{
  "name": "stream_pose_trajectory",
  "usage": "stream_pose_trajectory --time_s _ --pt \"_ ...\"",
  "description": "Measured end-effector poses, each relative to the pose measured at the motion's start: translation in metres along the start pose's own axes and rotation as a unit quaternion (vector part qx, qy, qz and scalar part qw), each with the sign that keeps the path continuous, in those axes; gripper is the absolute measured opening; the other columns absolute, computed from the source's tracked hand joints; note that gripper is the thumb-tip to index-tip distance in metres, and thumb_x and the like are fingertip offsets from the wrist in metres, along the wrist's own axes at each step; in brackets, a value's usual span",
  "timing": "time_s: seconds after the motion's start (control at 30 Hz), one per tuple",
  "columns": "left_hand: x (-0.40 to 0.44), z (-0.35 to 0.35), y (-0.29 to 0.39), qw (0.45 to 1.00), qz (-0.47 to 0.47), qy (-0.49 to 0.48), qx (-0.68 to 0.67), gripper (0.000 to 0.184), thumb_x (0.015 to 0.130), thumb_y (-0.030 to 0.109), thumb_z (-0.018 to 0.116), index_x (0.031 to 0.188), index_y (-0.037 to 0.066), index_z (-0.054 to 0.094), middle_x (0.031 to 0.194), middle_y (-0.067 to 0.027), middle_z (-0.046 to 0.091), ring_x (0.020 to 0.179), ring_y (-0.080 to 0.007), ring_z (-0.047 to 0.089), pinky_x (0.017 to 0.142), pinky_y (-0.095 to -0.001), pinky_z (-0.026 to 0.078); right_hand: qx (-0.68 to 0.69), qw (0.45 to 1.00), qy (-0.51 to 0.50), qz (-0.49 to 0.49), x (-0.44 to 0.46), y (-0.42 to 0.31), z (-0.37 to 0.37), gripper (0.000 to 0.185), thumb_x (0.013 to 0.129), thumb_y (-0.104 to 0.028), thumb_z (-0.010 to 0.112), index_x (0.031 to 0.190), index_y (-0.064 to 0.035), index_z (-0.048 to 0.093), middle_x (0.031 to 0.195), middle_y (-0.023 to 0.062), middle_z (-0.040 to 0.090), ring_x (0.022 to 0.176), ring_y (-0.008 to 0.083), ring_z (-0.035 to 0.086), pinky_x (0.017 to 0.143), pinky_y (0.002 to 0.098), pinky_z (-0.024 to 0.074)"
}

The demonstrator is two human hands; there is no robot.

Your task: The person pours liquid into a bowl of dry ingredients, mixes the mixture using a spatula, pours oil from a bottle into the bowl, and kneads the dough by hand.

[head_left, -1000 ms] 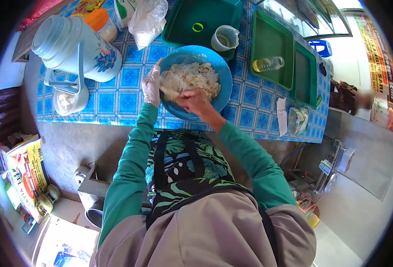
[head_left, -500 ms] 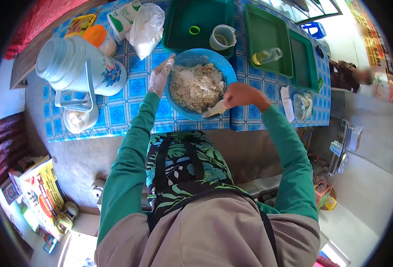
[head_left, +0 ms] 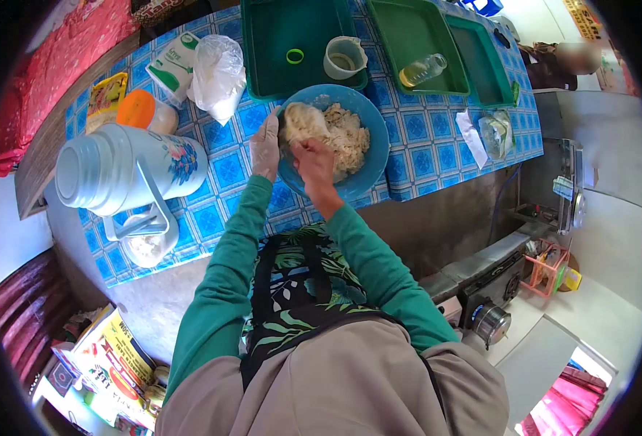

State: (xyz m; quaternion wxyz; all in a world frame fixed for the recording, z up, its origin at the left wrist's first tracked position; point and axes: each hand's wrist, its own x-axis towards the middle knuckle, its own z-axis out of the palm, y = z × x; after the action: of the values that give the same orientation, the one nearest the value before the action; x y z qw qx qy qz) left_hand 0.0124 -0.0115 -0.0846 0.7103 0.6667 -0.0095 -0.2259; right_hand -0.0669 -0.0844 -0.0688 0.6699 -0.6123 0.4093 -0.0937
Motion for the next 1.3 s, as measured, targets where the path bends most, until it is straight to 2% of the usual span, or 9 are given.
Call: stream_pose_trajectory --time_s 0.17,0.33,0.5,0.67,0.77,0.93,1.07,1.17,1.3 --pt "-0.042 0.009 -0.003 0.994 0.030 0.091 0.047 0.049 0.101 0.037 0.043 0.134 0.002 0.051 0.131 -0.0123 0.056 0.120 -0.0189 0.050 0.103 -0.0287 0.036 0.233 0.959 -0.011 0.158 0.003 -0.037 -0.027 0.011 0.087 -0.016 0.065 0.083 -0.0058 0.063 0.059 0.0009 0.050 0.044 0.0066 0.040 0.035 0.0217 0.0246" --pt "-0.022 -0.011 -0.019 0.999 0.013 0.015 -0.025 0.052 0.101 0.039 0.042 0.137 0.002 0.048 0.134 -0.0146 0.052 0.124 -0.0205 0.047 0.106 -0.0293 0.033 -0.134 0.977 -0.155 0.059 -0.007 -0.060 -0.124 0.017 0.085 -0.019 0.067 0.079 -0.0027 0.066 0.057 0.0023 0.054 0.048 0.0109 0.049 0.041 0.0271 0.0335" --pt "0.026 -0.006 0.014 0.992 0.005 -0.122 -0.013 0.053 0.100 0.041 0.044 0.136 0.003 0.049 0.135 -0.0143 0.052 0.125 -0.0195 0.047 0.107 -0.0294 0.033 -0.419 0.859 -0.294 -0.020 0.004 -0.076 -0.144 0.019 0.080 -0.018 0.069 0.076 -0.0005 0.068 0.059 0.0036 0.059 0.055 0.0123 0.056 0.053 0.0311 0.0456" --pt "0.031 0.003 -0.002 0.987 0.052 -0.148 0.019 0.050 0.100 0.041 0.045 0.133 0.005 0.054 0.129 -0.0090 0.058 0.118 -0.0179 0.053 0.102 -0.0294 0.038 -0.273 0.912 -0.299 -0.062 0.013 -0.026 -0.092 0.015 0.082 -0.015 0.068 0.076 -0.0016 0.068 0.057 -0.0012 0.052 0.054 0.0063 0.047 0.048 0.0258 0.0354" --pt "0.014 0.006 0.006 0.995 -0.057 -0.085 -0.009 0.048 0.101 0.039 0.042 0.132 0.004 0.055 0.128 -0.0111 0.059 0.118 -0.0205 0.054 0.101 -0.0309 0.039 -0.096 0.980 -0.174 -0.009 0.003 -0.015 -0.049 0.013 0.084 -0.016 0.067 0.079 -0.0043 0.067 0.059 -0.0027 0.051 0.051 0.0046 0.043 0.044 0.0225 0.0317" --pt "-0.035 0.011 -0.008 0.993 0.065 0.073 0.067 0.046 0.101 0.033 0.039 0.128 0.000 0.056 0.126 -0.0183 0.059 0.116 -0.0262 0.056 0.100 -0.0334 0.040 0.166 0.978 -0.060 0.112 -0.010 -0.034 -0.036 0.012 0.086 -0.018 0.066 0.082 -0.0068 0.063 0.061 -0.0043 0.049 0.045 0.0025 0.036 0.039 0.0188 0.0255" --pt "-0.022 -0.008 -0.025 0.991 0.070 0.090 0.062 0.048 0.100 0.034 0.042 0.130 -0.001 0.053 0.129 -0.0197 0.057 0.119 -0.0296 0.054 0.102 -0.0346 0.039 -0.172 0.962 -0.193 -0.085 0.001 -0.038 -0.116 0.013 0.084 -0.017 0.067 0.080 -0.0039 0.066 0.060 -0.0011 0.053 0.048 0.0050 0.044 0.041 0.0223 0.0312" --pt "0.015 -0.013 -0.018 0.982 0.126 0.030 0.137 0.049 0.099 0.036 0.044 0.130 -0.001 0.053 0.127 -0.0209 0.057 0.118 -0.0305 0.055 0.101 -0.0353 0.040 -0.325 0.892 -0.313 0.025 -0.006 -0.078 -0.151 0.015 0.082 -0.017 0.068 0.082 -0.0020 0.067 0.058 0.0011 0.052 0.051 0.0069 0.049 0.044 0.0253 0.0368" --pt "0.022 0.006 -0.002 0.977 0.125 -0.046 0.169 0.048 0.099 0.037 0.044 0.129 0.001 0.055 0.126 -0.0206 0.058 0.116 -0.0302 0.056 0.100 -0.0353 0.041 -0.438 0.814 -0.375 -0.076 0.009 -0.051 -0.142 0.017 0.083 -0.018 0.068 0.082 -0.0011 0.066 0.056 0.0006 0.050 0.052 0.0072 0.049 0.048 0.0262 0.0390"
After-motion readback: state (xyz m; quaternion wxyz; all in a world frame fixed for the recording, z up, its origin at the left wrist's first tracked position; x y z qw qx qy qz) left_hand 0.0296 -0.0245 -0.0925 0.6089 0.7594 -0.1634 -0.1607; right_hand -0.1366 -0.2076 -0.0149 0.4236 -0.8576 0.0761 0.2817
